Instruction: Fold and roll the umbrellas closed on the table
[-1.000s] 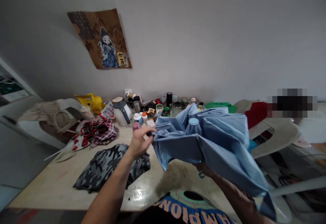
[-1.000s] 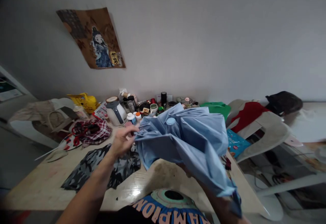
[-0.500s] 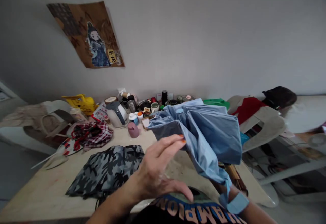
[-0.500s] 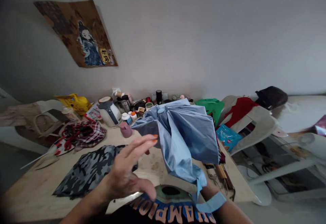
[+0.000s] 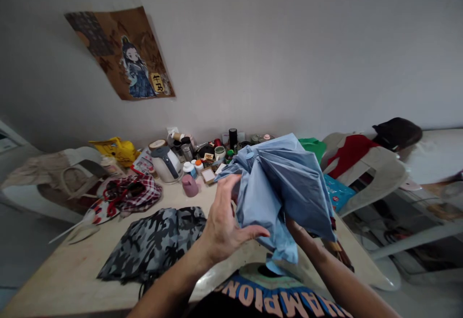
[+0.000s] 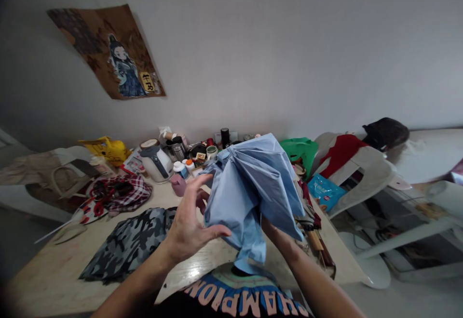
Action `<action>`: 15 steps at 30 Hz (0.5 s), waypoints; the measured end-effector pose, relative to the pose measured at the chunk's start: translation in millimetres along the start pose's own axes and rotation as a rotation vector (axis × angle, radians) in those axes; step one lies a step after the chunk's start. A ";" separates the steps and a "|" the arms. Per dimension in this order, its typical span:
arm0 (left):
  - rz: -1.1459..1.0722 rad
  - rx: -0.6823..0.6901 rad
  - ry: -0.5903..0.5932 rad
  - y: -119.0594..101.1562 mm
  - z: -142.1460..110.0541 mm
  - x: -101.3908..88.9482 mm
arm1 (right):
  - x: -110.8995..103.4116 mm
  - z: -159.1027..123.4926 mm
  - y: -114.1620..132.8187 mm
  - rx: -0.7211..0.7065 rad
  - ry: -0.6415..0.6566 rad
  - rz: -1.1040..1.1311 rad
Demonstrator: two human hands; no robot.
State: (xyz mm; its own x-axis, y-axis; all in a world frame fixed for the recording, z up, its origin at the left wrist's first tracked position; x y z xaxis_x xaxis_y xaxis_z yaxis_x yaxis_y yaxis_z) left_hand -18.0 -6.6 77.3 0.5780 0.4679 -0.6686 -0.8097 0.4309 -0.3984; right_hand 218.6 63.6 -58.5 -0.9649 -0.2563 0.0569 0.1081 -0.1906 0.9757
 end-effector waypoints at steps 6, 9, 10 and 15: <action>0.035 -0.001 0.113 1.9 -5.7 13.6 | 2.9 0.4 26.0 0.072 0.020 0.128; -0.023 0.029 0.028 0.4 -7.7 10.2 | 8.7 2.4 36.1 0.050 0.003 0.054; -0.066 0.041 0.022 0.2 -8.0 8.8 | 11.6 4.2 37.6 0.048 0.002 0.034; -0.390 -0.019 0.295 3.1 -11.8 11.6 | 20.4 14.2 35.0 0.026 -0.025 -0.091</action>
State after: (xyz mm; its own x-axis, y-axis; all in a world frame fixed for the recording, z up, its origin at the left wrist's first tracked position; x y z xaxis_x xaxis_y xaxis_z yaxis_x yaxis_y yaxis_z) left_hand -15.0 -8.9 60.9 0.7877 0.0347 -0.6151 -0.5416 0.5149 -0.6645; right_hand 199.4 65.2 -20.2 -0.9762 -0.2149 -0.0274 0.0137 -0.1873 0.9822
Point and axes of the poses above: each hand's wrist, its own z-axis towards the middle knuckle, its own x-axis out of the palm, y = z × x, the point moved 2 cm from there along z, towards the middle knuckle, and after that the axes turned 15 degrees about z, right-handed, at the moved point
